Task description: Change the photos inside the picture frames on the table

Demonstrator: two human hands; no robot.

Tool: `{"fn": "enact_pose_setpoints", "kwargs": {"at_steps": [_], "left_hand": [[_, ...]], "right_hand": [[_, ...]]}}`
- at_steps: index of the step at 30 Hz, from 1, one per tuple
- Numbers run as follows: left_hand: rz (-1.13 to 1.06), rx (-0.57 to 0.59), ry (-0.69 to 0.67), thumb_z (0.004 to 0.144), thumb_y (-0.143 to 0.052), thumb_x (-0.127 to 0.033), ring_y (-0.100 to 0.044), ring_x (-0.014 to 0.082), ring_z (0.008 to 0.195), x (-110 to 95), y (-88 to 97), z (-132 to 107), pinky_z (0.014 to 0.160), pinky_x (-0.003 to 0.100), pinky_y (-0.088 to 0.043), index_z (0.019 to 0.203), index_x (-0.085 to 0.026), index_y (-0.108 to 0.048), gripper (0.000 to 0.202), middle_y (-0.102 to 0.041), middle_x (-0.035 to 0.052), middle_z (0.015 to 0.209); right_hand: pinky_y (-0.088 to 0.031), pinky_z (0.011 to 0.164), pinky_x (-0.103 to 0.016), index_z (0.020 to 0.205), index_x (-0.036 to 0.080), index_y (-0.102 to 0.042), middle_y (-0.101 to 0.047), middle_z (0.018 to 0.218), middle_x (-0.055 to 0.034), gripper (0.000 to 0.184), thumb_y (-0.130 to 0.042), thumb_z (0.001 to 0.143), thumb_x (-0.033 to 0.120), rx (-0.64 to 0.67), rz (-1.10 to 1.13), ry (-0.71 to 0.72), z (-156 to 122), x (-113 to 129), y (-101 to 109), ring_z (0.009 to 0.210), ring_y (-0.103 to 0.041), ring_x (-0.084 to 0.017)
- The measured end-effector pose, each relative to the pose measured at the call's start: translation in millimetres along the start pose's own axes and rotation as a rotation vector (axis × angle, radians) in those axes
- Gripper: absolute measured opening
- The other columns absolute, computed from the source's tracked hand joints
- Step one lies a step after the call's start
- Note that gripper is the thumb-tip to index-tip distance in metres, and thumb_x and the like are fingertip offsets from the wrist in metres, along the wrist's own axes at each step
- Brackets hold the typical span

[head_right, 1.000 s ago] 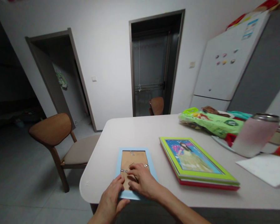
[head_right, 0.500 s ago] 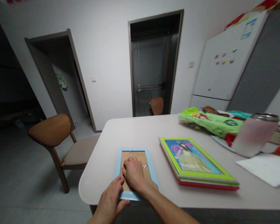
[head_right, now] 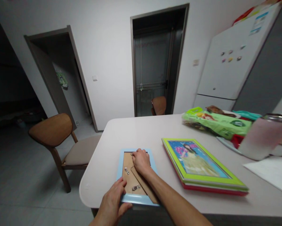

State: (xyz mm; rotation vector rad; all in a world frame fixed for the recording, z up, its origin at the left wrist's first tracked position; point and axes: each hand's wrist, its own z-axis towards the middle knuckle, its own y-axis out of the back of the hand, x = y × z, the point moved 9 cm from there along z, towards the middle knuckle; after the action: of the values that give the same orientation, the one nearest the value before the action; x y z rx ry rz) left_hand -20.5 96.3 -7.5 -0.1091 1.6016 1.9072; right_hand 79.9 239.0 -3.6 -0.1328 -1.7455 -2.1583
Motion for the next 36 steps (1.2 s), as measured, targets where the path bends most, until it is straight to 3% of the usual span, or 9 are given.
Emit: {"fn": "enact_pose_setpoints", "kwargs": {"at_steps": [5, 9, 12, 20, 25, 29, 32, 36], "left_hand": [[-0.01, 0.018, 0.024, 0.058, -0.067, -0.017, -0.04, 0.0253, 0.112, 0.4, 0.2, 1.3, 0.093, 0.04, -0.037, 0.109, -0.009, -0.047, 0.055, -0.047, 0.0176, 0.118], [-0.022, 0.026, 0.037, 0.06, -0.065, -0.018, -0.039, 0.0254, 0.113, -0.9, 1.3, 1.4, 0.093, 0.041, -0.036, 0.109, -0.011, -0.047, 0.052, -0.048, 0.0163, 0.118], [-0.025, 0.013, 0.022, 0.06, -0.065, -0.018, -0.04, 0.026, 0.112, -2.0, 2.5, 1.6, 0.092, 0.042, -0.037, 0.109, -0.012, -0.046, 0.053, -0.047, 0.016, 0.118], [-0.007, -0.022, 0.02, 0.058, -0.067, -0.017, -0.042, 0.0264, 0.11, -2.9, 4.4, 1.7, 0.091, 0.04, -0.038, 0.108, -0.01, -0.048, 0.054, -0.049, 0.0176, 0.115], [-0.04, -0.034, 0.037, 0.057, -0.067, -0.017, -0.042, 0.0258, 0.11, -0.8, 3.3, -0.7, 0.091, 0.039, -0.038, 0.107, -0.009, -0.048, 0.054, -0.049, 0.0179, 0.116], [-0.09, -0.051, 0.034, 0.058, -0.064, -0.015, -0.04, 0.0253, 0.112, -0.8, 0.3, -1.2, 0.093, 0.042, -0.035, 0.104, -0.012, -0.049, 0.049, -0.047, 0.0159, 0.118], [-0.19, -0.065, 0.057, 0.06, -0.061, -0.014, -0.038, 0.0247, 0.113, -1.3, 1.6, -0.2, 0.094, 0.042, -0.034, 0.099, -0.015, -0.051, 0.04, -0.046, 0.012, 0.119], [-0.421, -0.13, 0.156, 0.068, -0.053, -0.018, -0.041, 0.0214, 0.111, 4.6, 12.6, 9.4, 0.094, 0.037, -0.033, 0.107, -0.016, -0.045, 0.04, -0.044, 0.011, 0.121]], "right_hand": [[-0.034, 0.078, -0.024, 0.104, 0.016, -0.057, -0.059, 0.097, -0.0086, 0.037, -0.041, 0.071, 0.015, 0.06, 0.036, 0.099, -9.7, -4.0, 16.1, 0.089, -0.05, -0.016], [-0.035, 0.075, -0.021, 0.084, 0.017, -0.065, -0.062, 0.087, -0.0056, 0.032, -0.047, 0.06, 0.009, 0.178, 0.044, 0.205, -27.5, -20.7, 28.6, 0.081, -0.052, -0.015], [-0.034, 0.075, -0.023, 0.072, 0.017, -0.066, -0.062, 0.081, -0.0058, 0.025, -0.046, 0.061, 0.008, 0.169, 0.022, 0.265, -37.3, -26.2, 33.2, 0.08, -0.051, -0.017], [-0.033, 0.073, -0.024, 0.075, 0.016, -0.064, -0.06, 0.079, -0.007, 0.027, -0.037, 0.075, 0.013, 0.066, 0.034, 0.228, -40.5, -24.1, 33.3, 0.082, -0.047, -0.016], [-0.032, 0.079, -0.025, 0.096, 0.013, -0.059, -0.058, 0.093, -0.01, 0.03, -0.036, 0.077, 0.019, -0.029, 0.068, 0.199, -52.6, -16.1, 45.7, 0.088, -0.047, -0.017], [-0.035, 0.072, -0.025, 0.088, 0.015, -0.061, -0.059, 0.086, -0.009, 0.028, -0.045, 0.071, 0.032, 0.057, 0.073, 0.174, -71.7, -5.0, 39.6, 0.08, -0.05, -0.018], [-0.036, 0.067, -0.024, 0.091, 0.017, -0.059, -0.058, 0.086, -0.0079, 0.03, -0.049, 0.065, 0.028, 0.085, 0.071, 0.155, -78.0, -1.7, 39.9, 0.077, -0.052, -0.017], [-0.036, 0.064, -0.022, 0.085, 0.017, -0.061, -0.059, 0.081, -0.0074, 0.027, -0.05, 0.062, 0.024, 0.076, 0.052, 0.108, -73.2, -2.5, 58.6, 0.074, -0.053, -0.017]]}}
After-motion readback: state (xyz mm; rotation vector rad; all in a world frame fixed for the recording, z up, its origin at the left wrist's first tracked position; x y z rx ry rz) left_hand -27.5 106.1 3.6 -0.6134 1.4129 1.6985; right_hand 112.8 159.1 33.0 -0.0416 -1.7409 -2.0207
